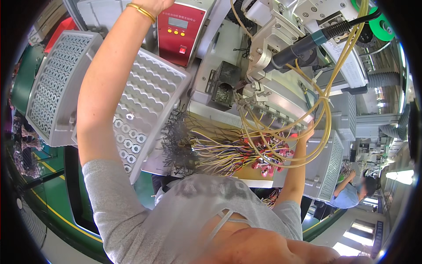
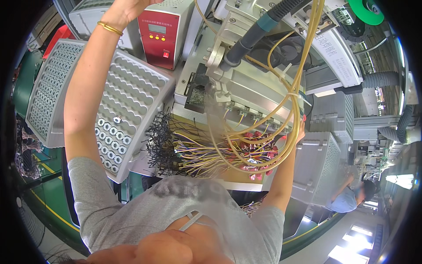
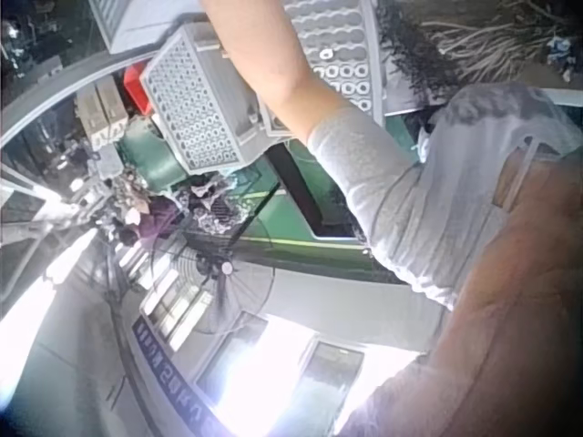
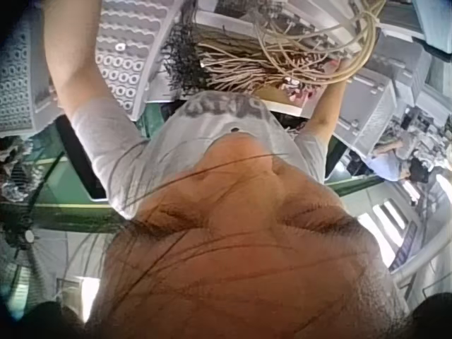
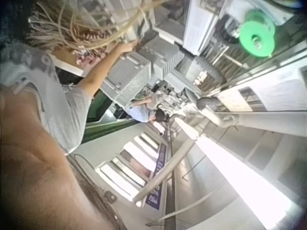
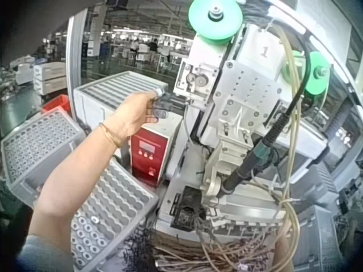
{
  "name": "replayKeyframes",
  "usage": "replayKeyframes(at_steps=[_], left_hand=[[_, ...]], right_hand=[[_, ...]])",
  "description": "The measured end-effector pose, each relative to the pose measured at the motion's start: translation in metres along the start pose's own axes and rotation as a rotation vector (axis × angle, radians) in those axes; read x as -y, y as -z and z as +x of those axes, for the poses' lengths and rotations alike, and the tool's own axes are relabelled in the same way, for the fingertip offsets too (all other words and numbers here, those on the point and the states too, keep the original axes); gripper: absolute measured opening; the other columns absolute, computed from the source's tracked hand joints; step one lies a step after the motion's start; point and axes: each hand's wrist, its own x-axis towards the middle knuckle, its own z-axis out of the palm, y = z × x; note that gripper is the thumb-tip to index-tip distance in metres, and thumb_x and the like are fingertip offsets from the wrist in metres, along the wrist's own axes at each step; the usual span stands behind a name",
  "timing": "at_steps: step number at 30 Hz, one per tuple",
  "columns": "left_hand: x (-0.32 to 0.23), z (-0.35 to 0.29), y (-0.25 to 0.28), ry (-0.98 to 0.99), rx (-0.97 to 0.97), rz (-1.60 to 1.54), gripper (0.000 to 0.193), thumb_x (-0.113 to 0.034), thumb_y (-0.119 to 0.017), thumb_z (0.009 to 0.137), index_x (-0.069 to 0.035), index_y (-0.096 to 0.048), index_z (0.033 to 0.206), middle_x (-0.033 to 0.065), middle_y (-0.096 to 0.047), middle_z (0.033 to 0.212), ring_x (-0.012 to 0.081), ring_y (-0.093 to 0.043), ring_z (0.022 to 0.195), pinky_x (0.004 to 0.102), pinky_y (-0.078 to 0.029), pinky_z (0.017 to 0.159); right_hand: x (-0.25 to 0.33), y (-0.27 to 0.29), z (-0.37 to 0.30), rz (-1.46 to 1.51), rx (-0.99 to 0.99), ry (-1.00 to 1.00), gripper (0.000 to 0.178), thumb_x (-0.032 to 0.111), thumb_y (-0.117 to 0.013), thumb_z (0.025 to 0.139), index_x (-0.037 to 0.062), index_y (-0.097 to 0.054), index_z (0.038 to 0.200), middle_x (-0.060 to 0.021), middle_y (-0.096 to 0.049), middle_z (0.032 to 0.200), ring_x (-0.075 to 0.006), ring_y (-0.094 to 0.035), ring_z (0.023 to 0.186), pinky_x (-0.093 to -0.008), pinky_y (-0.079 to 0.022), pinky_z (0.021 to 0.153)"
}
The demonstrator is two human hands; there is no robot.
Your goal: Manually assembling wire harnesses by inserting wires into a terminal crimping machine and organizing them in trays.
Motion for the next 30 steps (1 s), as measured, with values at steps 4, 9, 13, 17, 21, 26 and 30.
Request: replayKeyframes(at_steps=[4, 9, 13, 17, 21, 26, 30], left_hand=[[0.003, -0.004, -0.002, 0.012, 0.027, 0.0, 0.019, -0.021, -0.045, 0.091, -0.009, -0.06, 0.092, 0.0026, -0.064, 0.08, 0.0135, -0.06, 0.066, 0.0271, -0.043, 0.06], [0.001, -0.005, -0.004, 0.016, 0.001, 0.013, 0.018, -0.02, -0.046, 0.091, -0.009, -0.06, 0.093, 0.0028, -0.064, 0.08, 0.0136, -0.061, 0.065, 0.0262, -0.044, 0.058], [0.001, -0.007, -0.002, 0.006, 0.021, -0.014, 0.018, -0.02, -0.047, 0.09, -0.008, -0.06, 0.092, 0.003, -0.064, 0.079, 0.0135, -0.061, 0.064, 0.0256, -0.044, 0.056], [0.0, -0.009, -0.003, 0.027, 0.028, -0.009, 0.017, -0.02, -0.05, 0.089, -0.007, -0.061, 0.091, 0.0027, -0.065, 0.077, 0.013, -0.061, 0.062, 0.026, -0.045, 0.055], [-0.001, -0.008, -0.004, 0.018, 0.018, -0.012, 0.017, -0.02, -0.05, 0.089, -0.007, -0.061, 0.091, 0.0033, -0.065, 0.078, 0.013, -0.061, 0.063, 0.0258, -0.045, 0.055], [0.001, -0.006, -0.003, 0.019, 0.032, -0.026, 0.018, -0.02, -0.05, 0.089, -0.007, -0.061, 0.093, 0.0036, -0.065, 0.079, 0.0132, -0.061, 0.063, 0.0258, -0.046, 0.056], [-0.001, -0.006, -0.005, 0.005, 0.043, -0.034, 0.019, -0.021, -0.048, 0.09, -0.007, -0.061, 0.094, 0.0039, -0.065, 0.081, 0.014, -0.062, 0.066, 0.0262, -0.046, 0.059]], right_hand=[[-0.004, -0.01, 0.0, 0.272, -0.075, -0.123, 0.036, 0.018, -0.042, 0.091, -0.0052, -0.056, 0.115, -0.0206, -0.063, 0.103, -0.0249, -0.061, 0.086, -0.0342, -0.048, 0.075], [-0.015, -0.022, -0.002, 0.534, -0.13, -0.135, 0.039, 0.025, -0.043, 0.093, -0.0057, -0.057, 0.112, -0.0188, -0.064, 0.097, -0.0211, -0.059, 0.08, -0.0333, -0.047, 0.073], [-0.024, -0.028, -0.002, 0.611, -0.116, -0.199, 0.038, 0.025, -0.044, 0.094, -0.0063, -0.058, 0.11, -0.0178, -0.065, 0.097, -0.0181, -0.061, 0.079, -0.033, -0.048, 0.071], [-0.028, -0.028, 0.0, 0.106, -0.12, -0.003, 0.042, 0.01, -0.055, 0.079, 0.0022, -0.051, 0.121, -0.0154, -0.059, 0.108, -0.0351, -0.064, 0.08, -0.0378, -0.053, 0.065], [-0.028, -0.025, -0.001, 0.147, -0.028, -0.037, 0.05, 0.006, -0.06, 0.072, -0.0002, -0.049, 0.121, -0.0164, -0.058, 0.11, -0.0372, -0.06, 0.092, -0.0387, -0.05, 0.075], [-0.032, -0.03, -0.004, 0.135, -0.081, 0.009, 0.054, 0.009, -0.062, 0.071, -0.0013, -0.048, 0.122, -0.0198, -0.056, 0.117, -0.0376, -0.06, 0.094, -0.0395, -0.05, 0.075], [-0.041, -0.038, -0.004, 0.054, -0.095, 0.041, 0.052, 0.012, -0.062, 0.073, -0.0013, -0.049, 0.121, -0.0212, -0.054, 0.119, -0.039, -0.06, 0.093, -0.0401, -0.05, 0.075]])
